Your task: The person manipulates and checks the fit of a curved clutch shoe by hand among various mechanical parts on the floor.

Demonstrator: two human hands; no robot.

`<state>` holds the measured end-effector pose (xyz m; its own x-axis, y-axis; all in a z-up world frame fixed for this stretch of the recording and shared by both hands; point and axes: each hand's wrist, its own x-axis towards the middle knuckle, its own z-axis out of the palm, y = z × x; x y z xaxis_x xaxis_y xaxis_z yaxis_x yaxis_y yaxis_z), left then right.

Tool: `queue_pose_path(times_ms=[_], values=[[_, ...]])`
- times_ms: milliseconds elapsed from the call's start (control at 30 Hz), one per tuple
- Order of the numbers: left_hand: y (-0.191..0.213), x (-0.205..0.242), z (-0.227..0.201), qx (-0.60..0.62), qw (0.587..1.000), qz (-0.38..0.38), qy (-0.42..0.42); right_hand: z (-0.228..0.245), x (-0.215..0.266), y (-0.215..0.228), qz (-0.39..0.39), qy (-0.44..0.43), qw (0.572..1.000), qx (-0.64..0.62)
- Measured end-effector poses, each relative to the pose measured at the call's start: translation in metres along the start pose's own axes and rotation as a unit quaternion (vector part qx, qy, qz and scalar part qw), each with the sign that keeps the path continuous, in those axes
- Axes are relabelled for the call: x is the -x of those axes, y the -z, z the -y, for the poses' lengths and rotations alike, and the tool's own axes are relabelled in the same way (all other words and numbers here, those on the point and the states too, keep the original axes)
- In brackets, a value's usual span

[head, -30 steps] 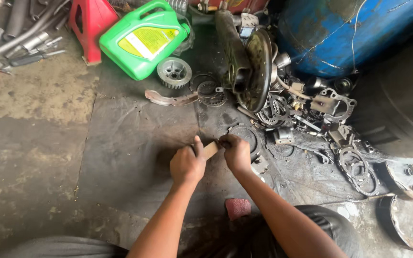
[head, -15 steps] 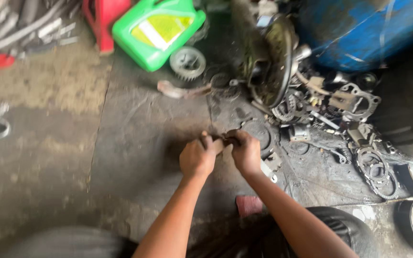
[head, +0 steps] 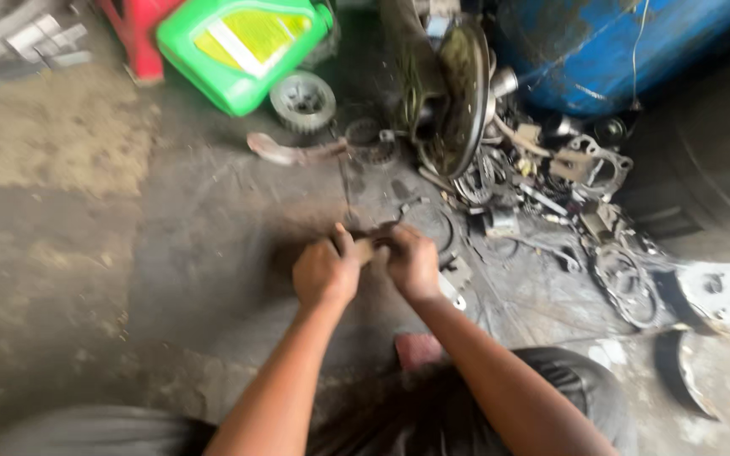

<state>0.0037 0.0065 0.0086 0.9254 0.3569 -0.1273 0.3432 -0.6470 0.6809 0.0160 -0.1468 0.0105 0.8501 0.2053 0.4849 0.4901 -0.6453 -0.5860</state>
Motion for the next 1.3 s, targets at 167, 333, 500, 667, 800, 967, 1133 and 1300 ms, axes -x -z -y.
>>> queue_pose_path(times_ms=[167,333,500,667,800,967,1133,1300], values=[[-0.005,0.001,-0.002,0.017,1.0,0.014,-0.008,0.002,0.01,-0.003,-0.03,-0.015,0.997,0.065],[0.004,0.007,-0.002,0.002,0.999,0.043,0.004,-0.001,0.002,-0.005,-0.043,-0.044,0.998,0.007],[0.004,0.006,-0.001,0.001,0.999,0.049,0.012,-0.004,0.01,-0.004,-0.005,0.035,0.999,0.002],[0.006,-0.008,0.001,-0.004,0.996,0.078,0.038,0.01,0.003,-0.008,-0.021,0.008,0.999,-0.033],[0.001,-0.002,0.003,-0.006,0.997,0.074,0.034,0.008,-0.003,-0.003,-0.01,-0.039,0.999,-0.026],[0.003,-0.012,-0.001,-0.008,0.996,0.079,0.03,0.005,0.001,-0.01,-0.024,0.053,0.998,0.022],[0.002,0.0,0.007,0.035,0.997,0.066,0.03,-0.007,-0.005,-0.015,-0.023,-0.096,0.995,-0.013],[0.01,0.003,-0.002,0.027,0.995,0.086,0.037,0.009,0.014,-0.011,-0.037,-0.032,0.999,0.02]])
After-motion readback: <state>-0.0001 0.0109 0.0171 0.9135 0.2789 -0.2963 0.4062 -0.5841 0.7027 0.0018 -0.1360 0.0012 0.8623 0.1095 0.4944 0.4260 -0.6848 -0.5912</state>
